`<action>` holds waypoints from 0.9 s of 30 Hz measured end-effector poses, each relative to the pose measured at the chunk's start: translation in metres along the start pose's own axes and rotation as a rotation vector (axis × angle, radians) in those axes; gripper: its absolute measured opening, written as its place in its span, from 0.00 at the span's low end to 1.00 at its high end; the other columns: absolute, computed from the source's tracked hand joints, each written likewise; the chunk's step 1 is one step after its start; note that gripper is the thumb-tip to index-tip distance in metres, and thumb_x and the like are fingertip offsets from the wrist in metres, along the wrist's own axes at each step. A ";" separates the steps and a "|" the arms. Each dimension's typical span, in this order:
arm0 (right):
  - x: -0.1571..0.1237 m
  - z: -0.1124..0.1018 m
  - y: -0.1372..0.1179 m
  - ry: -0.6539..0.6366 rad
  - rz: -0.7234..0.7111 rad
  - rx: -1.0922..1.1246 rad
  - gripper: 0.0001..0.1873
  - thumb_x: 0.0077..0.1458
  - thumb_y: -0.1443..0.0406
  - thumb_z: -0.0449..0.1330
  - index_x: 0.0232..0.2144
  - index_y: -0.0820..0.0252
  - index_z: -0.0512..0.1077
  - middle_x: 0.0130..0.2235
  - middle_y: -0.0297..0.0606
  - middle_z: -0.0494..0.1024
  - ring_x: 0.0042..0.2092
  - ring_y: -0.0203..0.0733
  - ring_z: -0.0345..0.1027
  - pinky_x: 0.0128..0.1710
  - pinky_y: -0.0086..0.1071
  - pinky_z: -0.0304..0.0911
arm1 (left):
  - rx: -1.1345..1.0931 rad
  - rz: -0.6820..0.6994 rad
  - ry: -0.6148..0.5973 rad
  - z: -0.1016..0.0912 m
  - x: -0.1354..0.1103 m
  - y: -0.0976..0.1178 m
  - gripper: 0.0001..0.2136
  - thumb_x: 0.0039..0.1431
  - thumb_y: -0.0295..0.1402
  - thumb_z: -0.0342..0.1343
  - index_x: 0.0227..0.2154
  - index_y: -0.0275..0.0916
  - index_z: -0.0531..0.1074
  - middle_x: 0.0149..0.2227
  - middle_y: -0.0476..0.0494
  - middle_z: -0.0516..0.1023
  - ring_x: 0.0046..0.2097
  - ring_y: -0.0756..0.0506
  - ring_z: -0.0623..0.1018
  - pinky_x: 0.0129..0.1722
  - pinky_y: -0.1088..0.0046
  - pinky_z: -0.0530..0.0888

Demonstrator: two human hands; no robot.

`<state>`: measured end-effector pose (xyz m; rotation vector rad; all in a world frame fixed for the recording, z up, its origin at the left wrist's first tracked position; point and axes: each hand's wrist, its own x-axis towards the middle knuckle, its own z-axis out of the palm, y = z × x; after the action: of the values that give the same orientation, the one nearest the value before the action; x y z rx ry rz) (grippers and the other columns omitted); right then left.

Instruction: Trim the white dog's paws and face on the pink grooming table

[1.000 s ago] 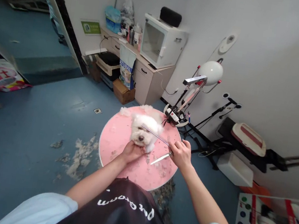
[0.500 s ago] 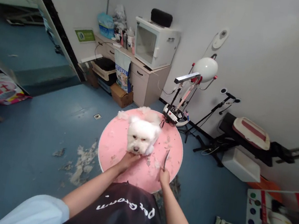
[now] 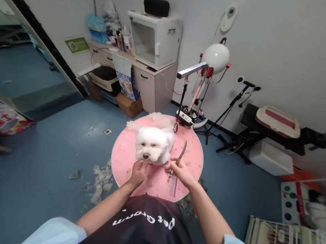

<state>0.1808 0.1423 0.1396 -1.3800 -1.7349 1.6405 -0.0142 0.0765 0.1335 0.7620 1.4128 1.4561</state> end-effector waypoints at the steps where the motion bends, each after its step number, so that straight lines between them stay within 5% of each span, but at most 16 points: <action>1: -0.004 0.002 -0.006 -0.058 -0.046 0.020 0.24 0.57 0.57 0.52 0.53 0.60 0.56 0.42 0.44 0.77 0.39 0.40 0.75 0.38 0.34 0.69 | 0.016 0.011 0.016 0.000 0.000 0.000 0.17 0.52 0.39 0.57 0.11 0.40 0.68 0.15 0.46 0.67 0.29 0.43 0.72 0.28 0.70 0.66; 4: -0.012 0.004 -0.022 -0.107 -0.184 -0.175 0.33 0.50 0.66 0.57 0.58 0.59 0.53 0.42 0.42 0.76 0.36 0.38 0.73 0.36 0.32 0.68 | 0.051 0.020 0.043 -0.002 0.001 -0.001 0.16 0.52 0.39 0.57 0.13 0.40 0.70 0.15 0.46 0.66 0.28 0.43 0.72 0.28 0.70 0.66; 9: -0.012 -0.002 -0.038 0.097 -0.354 -0.927 0.22 0.54 0.73 0.49 0.52 0.62 0.64 0.43 0.46 0.77 0.39 0.42 0.72 0.37 0.31 0.64 | 0.101 0.101 0.033 -0.003 0.003 -0.006 0.14 0.53 0.39 0.55 0.16 0.40 0.73 0.17 0.46 0.69 0.28 0.44 0.72 0.31 0.69 0.67; 12: -0.010 -0.007 -0.044 0.115 -0.352 -1.156 0.20 0.57 0.73 0.48 0.52 0.63 0.66 0.44 0.48 0.76 0.39 0.43 0.72 0.34 0.28 0.63 | 0.114 0.167 0.028 -0.003 0.005 -0.009 0.15 0.55 0.39 0.54 0.17 0.39 0.74 0.18 0.45 0.72 0.27 0.45 0.72 0.32 0.69 0.68; 21: -0.004 -0.010 -0.046 0.058 -0.338 -1.259 0.22 0.58 0.72 0.47 0.54 0.65 0.65 0.43 0.47 0.76 0.38 0.42 0.72 0.32 0.28 0.61 | 0.085 0.149 0.028 -0.004 0.003 -0.010 0.13 0.55 0.37 0.56 0.18 0.38 0.75 0.19 0.45 0.73 0.26 0.45 0.73 0.31 0.70 0.68; 27: -0.004 -0.008 -0.040 0.067 -0.295 -1.188 0.24 0.57 0.72 0.47 0.56 0.61 0.64 0.47 0.48 0.76 0.37 0.43 0.73 0.32 0.30 0.62 | 0.094 0.230 0.031 -0.005 0.008 -0.006 0.13 0.59 0.37 0.51 0.25 0.37 0.77 0.29 0.41 0.80 0.34 0.43 0.79 0.38 0.68 0.73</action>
<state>0.1735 0.1504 0.1795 -1.4017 -2.8359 0.2905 -0.0202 0.0810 0.1260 0.9916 1.4632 1.5901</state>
